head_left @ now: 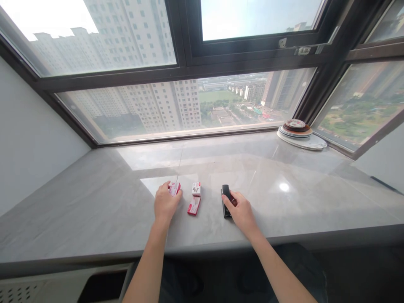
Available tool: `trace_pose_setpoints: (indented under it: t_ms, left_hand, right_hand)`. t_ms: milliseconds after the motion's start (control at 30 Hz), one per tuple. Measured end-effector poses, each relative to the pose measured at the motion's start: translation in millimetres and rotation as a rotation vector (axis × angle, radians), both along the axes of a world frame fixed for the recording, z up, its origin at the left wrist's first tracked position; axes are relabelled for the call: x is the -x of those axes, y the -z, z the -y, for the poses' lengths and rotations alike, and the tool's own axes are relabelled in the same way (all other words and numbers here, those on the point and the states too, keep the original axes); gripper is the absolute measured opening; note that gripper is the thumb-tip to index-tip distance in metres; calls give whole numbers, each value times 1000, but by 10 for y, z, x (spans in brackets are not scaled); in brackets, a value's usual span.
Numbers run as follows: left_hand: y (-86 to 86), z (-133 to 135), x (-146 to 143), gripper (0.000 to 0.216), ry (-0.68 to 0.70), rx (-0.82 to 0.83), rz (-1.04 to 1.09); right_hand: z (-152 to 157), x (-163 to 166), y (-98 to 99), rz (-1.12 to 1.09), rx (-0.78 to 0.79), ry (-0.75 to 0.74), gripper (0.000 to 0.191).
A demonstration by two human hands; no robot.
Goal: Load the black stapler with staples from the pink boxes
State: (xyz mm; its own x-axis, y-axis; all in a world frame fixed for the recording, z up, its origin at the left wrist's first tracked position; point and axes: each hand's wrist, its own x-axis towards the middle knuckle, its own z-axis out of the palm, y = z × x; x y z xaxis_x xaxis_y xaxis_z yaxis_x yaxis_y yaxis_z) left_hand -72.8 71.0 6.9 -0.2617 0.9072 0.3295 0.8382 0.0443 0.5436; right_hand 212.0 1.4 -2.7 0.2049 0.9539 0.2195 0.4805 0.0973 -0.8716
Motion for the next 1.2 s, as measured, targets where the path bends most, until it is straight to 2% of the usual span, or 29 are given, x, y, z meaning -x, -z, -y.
trace_pose_setpoints:
  t_ms: [100, 167, 333, 500, 567, 633, 667, 767, 867, 967, 1067, 1133, 1200]
  left_hand:
    - [-3, -123, 46, 58, -8, 5, 3]
    - [-18, -91, 43, 55, -18, -8, 9]
    - [10, 289, 165, 52, -63, -112, -19]
    - [112, 642, 354, 43, -105, -18, -76]
    - [97, 715, 284, 42, -134, -27, -116]
    - [51, 766, 91, 39, -136, -78, -156]
    - [24, 784, -41, 35, -104, -97, -165]
    - [-31, 798, -465, 29, 111, -78, -143]
    - [-20, 733, -733, 34, 185, -47, -145]
    - [19, 642, -768, 49, 153, -30, -165]
    - [30, 634, -701, 39, 160, 3, -157]
    - [15, 699, -682, 29, 246, 30, -141]
    - [-9, 795, -707, 29, 381, 51, -125]
  right_hand:
    - [4, -8, -10, -12, 1, -9, 47]
    - [5, -11, -15, -19, 4, -15, 47]
    - [-9, -12, 3, -13, 11, -11, 45]
    - [-42, -5, 74, -46, 25, -8, 50]
    - [-55, -1, 104, -83, 47, 5, 60]
    - [-61, 2, 125, -114, 66, 10, 69]
    - [-62, 3, 130, -124, 70, 9, 71]
    - [-56, 8, 134, -148, 61, 9, 75]
    - [-42, 21, 135, -166, 43, 22, 76]
    - [-23, 17, 125, -177, 40, 10, 63]
    - [-13, -42, 66, -133, 36, -45, 44]
    - [-26, -106, -9, -47, 7, -98, 34]
    - [-56, -158, -104, 49, -33, -155, 28]
